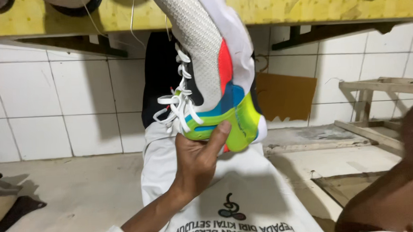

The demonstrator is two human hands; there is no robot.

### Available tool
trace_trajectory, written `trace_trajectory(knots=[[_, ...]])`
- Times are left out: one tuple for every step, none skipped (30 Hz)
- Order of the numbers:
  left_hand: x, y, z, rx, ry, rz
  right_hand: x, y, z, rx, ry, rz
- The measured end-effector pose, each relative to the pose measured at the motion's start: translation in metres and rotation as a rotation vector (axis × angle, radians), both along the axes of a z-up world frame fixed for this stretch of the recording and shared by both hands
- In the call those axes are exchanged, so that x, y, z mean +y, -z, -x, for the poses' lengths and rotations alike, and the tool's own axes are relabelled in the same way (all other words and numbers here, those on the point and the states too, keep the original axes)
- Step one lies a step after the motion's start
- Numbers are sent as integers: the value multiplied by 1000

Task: The person holds a white and colorful sneaker and uses a wooden tool to scrape and smooth the green and blue midsole area. They rotate the shoe to work on different sections of the sole and inspect the surface. Finally, the person wipes the shoe with a white cloth.

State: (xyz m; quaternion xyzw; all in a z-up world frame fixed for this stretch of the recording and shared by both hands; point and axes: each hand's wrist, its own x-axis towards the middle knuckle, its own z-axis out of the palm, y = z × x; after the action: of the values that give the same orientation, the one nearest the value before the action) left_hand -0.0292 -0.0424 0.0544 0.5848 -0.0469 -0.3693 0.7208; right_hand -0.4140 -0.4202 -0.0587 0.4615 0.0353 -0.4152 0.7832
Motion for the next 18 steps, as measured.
trace_trajectory(knots=[[-2,0,2,-14,-4,12,37,-18,-31,459,-328,501],[-4,0,4,-29,-2,29,86,-39,-55,913,-644,989],[-6,0,7,-28,7,23,114,-53,-103,915,-639,979],[-9,0,10,-28,-21,26,150,-69,-141,1264,-615,1349],[-12,-1,13,-28,-49,29,192,-88,-167,1621,-550,1698],[-14,-1,15,-32,-45,27,205,-86,-172,1621,-546,1694],[-17,-1,17,-39,-58,24,219,-84,-176,1649,-548,1775],[-18,-2,20,-44,-69,18,234,-83,-181,1677,-552,1853],[-19,0,22,-47,-63,14,241,-82,-182,1678,-550,1844],[-21,2,24,-58,-75,24,248,-81,-182,1868,-585,1929],[-22,4,26,-69,-88,34,255,-81,-183,2062,-622,2005],[-24,4,27,-68,-84,35,257,-82,-185,2066,-621,2000],[-26,4,28,-48,-87,25,260,-83,-187,2094,-631,2010],[-26,4,29,-27,-96,11,263,-84,-190,2114,-646,2024],[-27,5,30,-27,-97,8,263,-83,-190,2111,-649,2023],[-27,5,30,-28,-98,25,263,-82,-191,2128,-617,2059],[-28,6,31,-29,-99,42,263,-81,-191,2145,-584,2095],[-29,5,31,-28,-99,42,262,-81,-192,2146,-587,2094]])
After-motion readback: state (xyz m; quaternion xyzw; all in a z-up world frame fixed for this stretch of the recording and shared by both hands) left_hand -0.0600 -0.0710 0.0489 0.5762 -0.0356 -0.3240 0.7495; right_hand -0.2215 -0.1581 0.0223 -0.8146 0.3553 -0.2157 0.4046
